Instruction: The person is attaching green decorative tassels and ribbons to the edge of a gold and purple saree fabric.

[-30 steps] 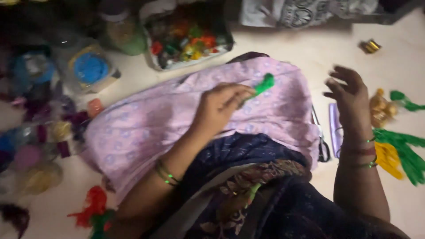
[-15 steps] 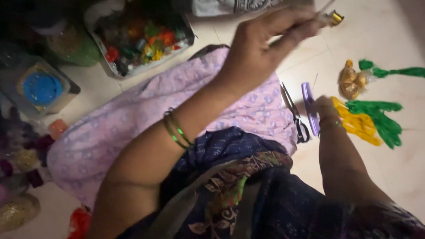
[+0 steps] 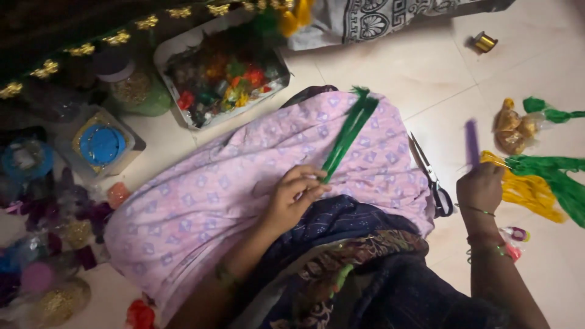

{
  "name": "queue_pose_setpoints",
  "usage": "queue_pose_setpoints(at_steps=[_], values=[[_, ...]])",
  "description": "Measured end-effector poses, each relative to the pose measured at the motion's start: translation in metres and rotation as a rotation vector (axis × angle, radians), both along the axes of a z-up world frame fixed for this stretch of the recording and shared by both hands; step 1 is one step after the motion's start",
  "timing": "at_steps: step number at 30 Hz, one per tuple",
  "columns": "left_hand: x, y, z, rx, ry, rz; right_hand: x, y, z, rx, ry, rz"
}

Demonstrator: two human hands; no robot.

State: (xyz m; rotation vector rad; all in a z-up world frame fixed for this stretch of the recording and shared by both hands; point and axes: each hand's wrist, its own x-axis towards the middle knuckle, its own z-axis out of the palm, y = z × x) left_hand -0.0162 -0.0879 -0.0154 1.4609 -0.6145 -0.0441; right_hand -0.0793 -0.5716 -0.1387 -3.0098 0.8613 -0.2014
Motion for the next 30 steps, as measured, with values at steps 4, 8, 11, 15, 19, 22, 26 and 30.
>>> queue_pose_setpoints(at_steps=[4, 8, 11, 15, 19, 22, 26, 30], values=[[-0.008, 0.018, 0.015, 0.026, -0.077, -0.007, 0.048, 0.112, 0.095, 0.317, -0.339, 0.237], [-0.006, 0.006, 0.002, -0.075, 0.311, -0.185, 0.069, 0.195, 0.123, 0.308, -0.204, 0.565], [-0.006, 0.01, -0.004, -0.067, 0.268, -0.133, 0.077, 0.218, 0.148, 0.183, -0.16, 0.791], [-0.012, 0.009, -0.021, 0.002, 0.364, 0.052, 0.073, 0.196, 0.139, 0.193, -0.048, 0.576], [-0.009, -0.004, -0.021, 0.065, 0.265, 0.01, 0.062, 0.164, 0.104, 0.346, -0.154, 0.389], [-0.01, -0.01, -0.022, 0.062, 0.261, -0.02, 0.062, 0.175, 0.108, 0.448, -0.228, 0.304], [-0.008, -0.008, -0.022, 0.14, 0.291, 0.016, 0.071, 0.148, 0.1, 0.509, -0.193, 0.258], [-0.012, 0.008, -0.039, 0.072, 0.313, 0.121, 0.083, 0.113, 0.082, 0.78, -0.214, 0.025]])
